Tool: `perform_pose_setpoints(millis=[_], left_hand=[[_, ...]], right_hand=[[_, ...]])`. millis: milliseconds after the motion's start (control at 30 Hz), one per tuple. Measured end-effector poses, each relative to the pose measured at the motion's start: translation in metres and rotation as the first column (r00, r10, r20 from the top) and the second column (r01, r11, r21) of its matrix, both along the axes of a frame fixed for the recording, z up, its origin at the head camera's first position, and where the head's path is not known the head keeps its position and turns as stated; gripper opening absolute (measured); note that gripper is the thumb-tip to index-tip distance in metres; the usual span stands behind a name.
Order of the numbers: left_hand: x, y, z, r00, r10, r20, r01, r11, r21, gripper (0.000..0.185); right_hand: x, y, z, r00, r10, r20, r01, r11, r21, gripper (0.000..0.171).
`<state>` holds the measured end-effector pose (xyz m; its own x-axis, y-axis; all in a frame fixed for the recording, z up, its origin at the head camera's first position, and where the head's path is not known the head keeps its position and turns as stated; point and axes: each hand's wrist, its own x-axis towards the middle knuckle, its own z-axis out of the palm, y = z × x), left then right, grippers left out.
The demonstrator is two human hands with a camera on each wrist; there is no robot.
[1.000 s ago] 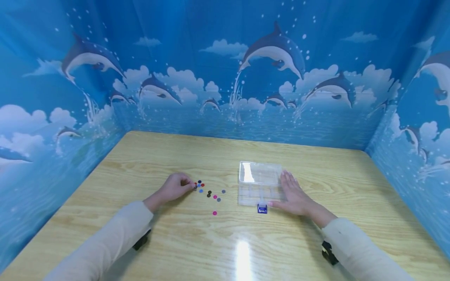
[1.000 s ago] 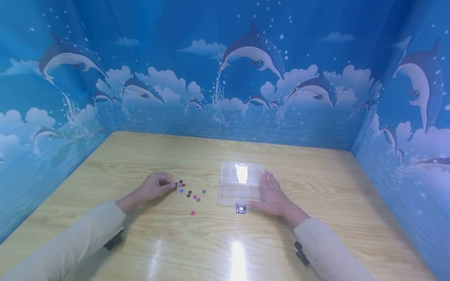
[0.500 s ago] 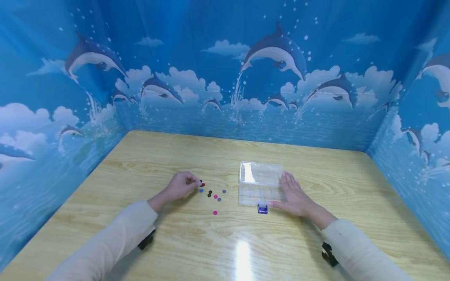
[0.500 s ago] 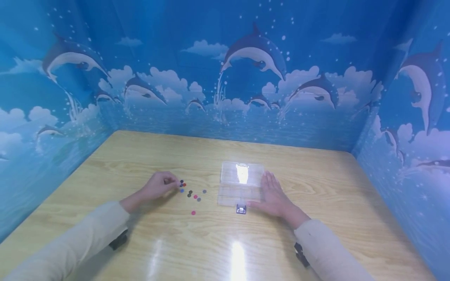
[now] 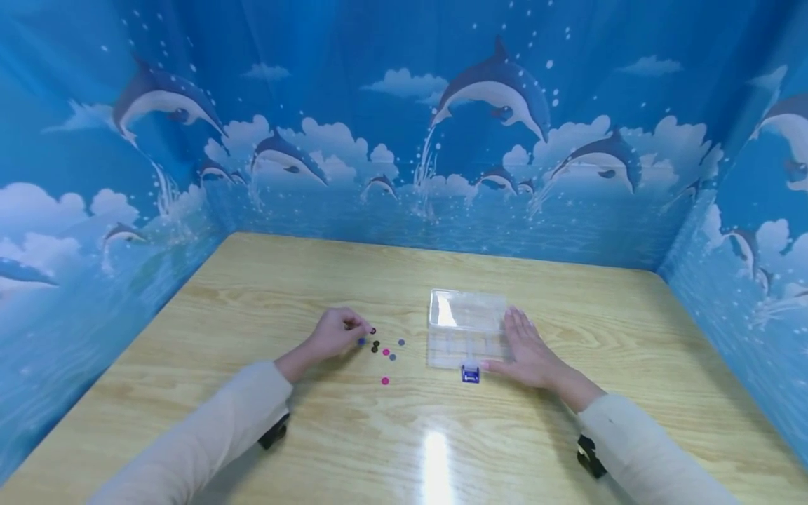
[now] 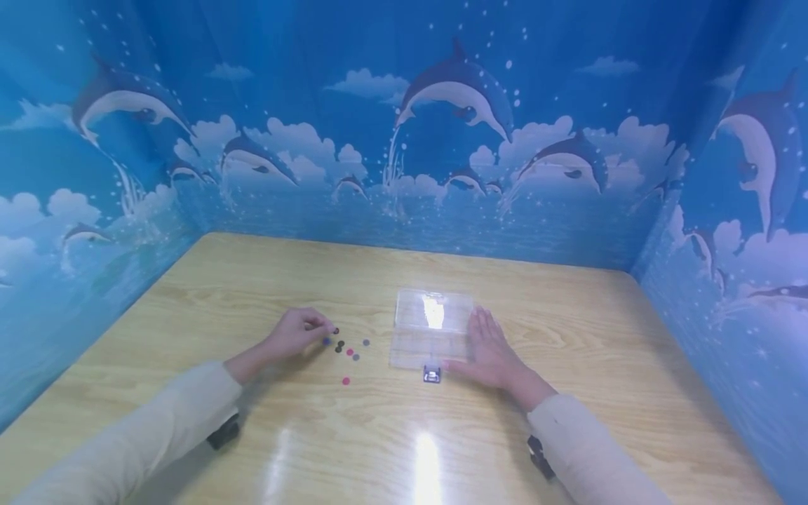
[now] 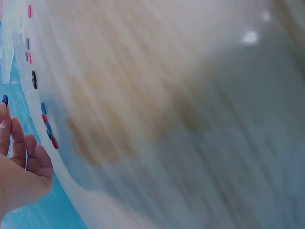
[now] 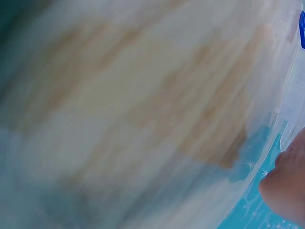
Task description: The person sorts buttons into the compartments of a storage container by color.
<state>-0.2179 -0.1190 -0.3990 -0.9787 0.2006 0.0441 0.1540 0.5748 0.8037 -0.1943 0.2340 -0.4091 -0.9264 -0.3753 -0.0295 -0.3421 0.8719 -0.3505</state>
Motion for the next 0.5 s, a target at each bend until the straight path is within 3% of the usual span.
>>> perform_pose_setpoints(millis=[500], left_hand=[[-0.002,0.021,0.002,1.000,-0.027,-0.005,0.028,0.999,0.027,0.013]], right_hand=[[0.000,0.001,-0.001,1.000,0.002,-0.004,-0.002,1.000,0.015,0.103]])
